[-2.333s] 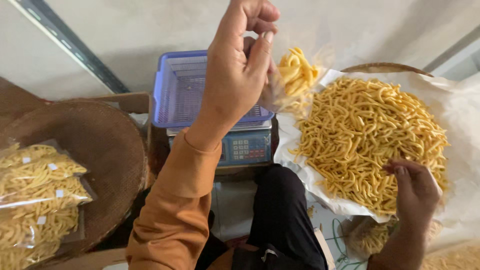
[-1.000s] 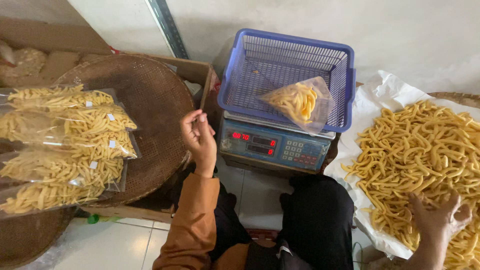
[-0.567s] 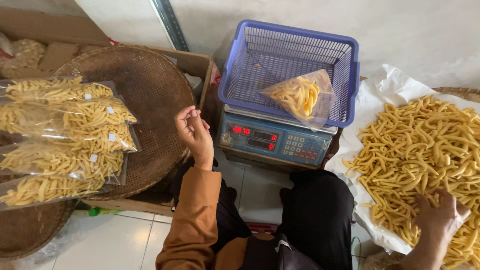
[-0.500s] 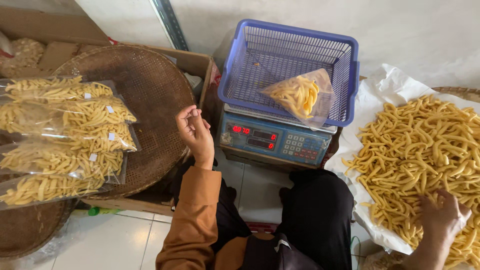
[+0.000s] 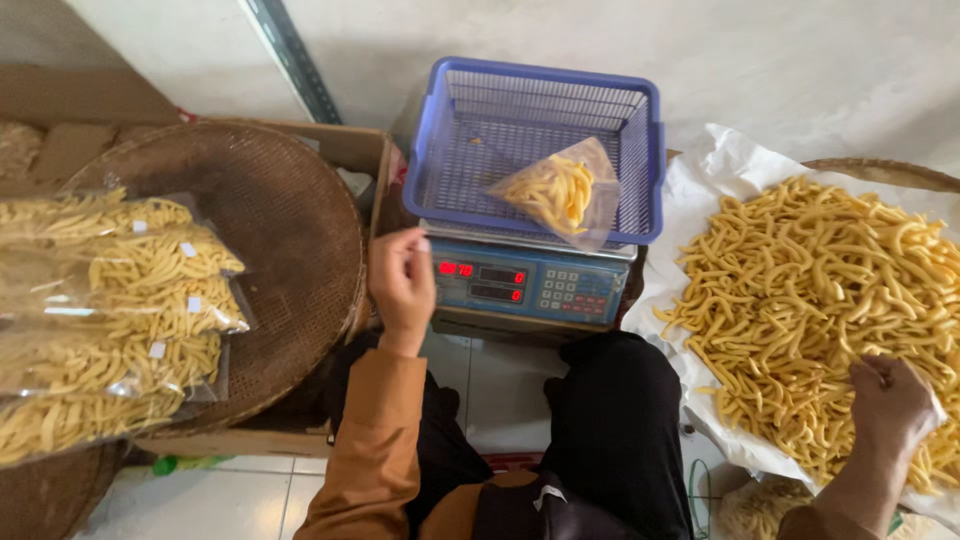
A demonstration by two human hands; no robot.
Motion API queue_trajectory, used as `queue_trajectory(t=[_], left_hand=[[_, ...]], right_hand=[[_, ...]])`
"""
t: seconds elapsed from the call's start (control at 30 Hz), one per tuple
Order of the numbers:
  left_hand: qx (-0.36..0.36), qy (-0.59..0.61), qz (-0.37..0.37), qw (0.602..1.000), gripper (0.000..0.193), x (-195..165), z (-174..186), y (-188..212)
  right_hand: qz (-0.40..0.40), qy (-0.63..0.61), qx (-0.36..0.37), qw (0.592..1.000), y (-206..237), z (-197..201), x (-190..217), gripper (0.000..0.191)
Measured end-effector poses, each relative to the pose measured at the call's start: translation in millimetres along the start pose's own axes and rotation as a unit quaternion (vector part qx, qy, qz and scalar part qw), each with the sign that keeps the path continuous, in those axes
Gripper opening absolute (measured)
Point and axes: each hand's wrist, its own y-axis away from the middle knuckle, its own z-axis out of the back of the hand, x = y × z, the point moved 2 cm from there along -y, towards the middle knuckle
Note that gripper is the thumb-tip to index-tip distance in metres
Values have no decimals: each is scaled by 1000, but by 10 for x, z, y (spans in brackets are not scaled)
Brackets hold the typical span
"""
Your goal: The person sits on the floor and fills clear plastic bags with fried corn snack sticks from a large pile on paper, then places each bag on a digital scale to weigh it and sets filled bags on a bamboo tray. They open new bags, press snacks inside, and stack the finished bags in a cardboard box.
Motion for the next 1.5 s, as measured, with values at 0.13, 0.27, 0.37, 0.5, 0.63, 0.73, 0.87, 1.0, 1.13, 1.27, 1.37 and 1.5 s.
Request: queue_trajectory(t=[0.13, 0.27, 0.37, 0.5, 0.63, 0.73, 0.87, 1.0, 1.13, 1.27, 1.37, 1.5], left_hand=[[152, -132, -214, 956, 38, -697, -157, -116], [195, -166, -332, 908, 49, -1107, -343, -315], [222, -210, -367, 879, 52, -1206, -510, -412], [229, -176, -365, 885, 34, -1203, -633, -437], [219, -144, -354, 898, 23, -1189, -630, -419], [237, -137, -328, 904, 22, -1186, -566, -424], [230, -99, -293, 923, 28, -1153, -396, -480], [269, -72, -250, 927, 27, -1096, -297, -524], [291, -8, -161, 943, 23, -1080, -289, -529], [306, 126, 152, 931, 29, -982, -285, -527], [287, 73, -85, 951, 24, -1028, -214, -548], [263, -18, -193, 945, 21, -1003, -142, -541]], right_hand=[[-40, -24, -4, 999, -30, 274, 340, 18], [-50, -130, 11, 990, -83, 548, 1167, 25], [-19, -222, 39, 974, -110, 600, 1940, 26], [76, -263, 130, 953, -73, 343, 2914, 24], [102, -467, 323, 817, -5, -191, 3750, 23], [122, -431, 379, 810, -34, -395, 4159, 24], [156, -330, 428, 827, -98, -480, 4494, 21], [224, -195, 419, 858, -115, -531, 4754, 22], [366, 21, 354, 861, -58, -604, 5019, 30], [398, 94, 353, 842, 30, -613, 5179, 46], [411, 67, 348, 840, 71, -547, 5235, 48], [324, -6, 382, 865, 67, -443, 5221, 46]])
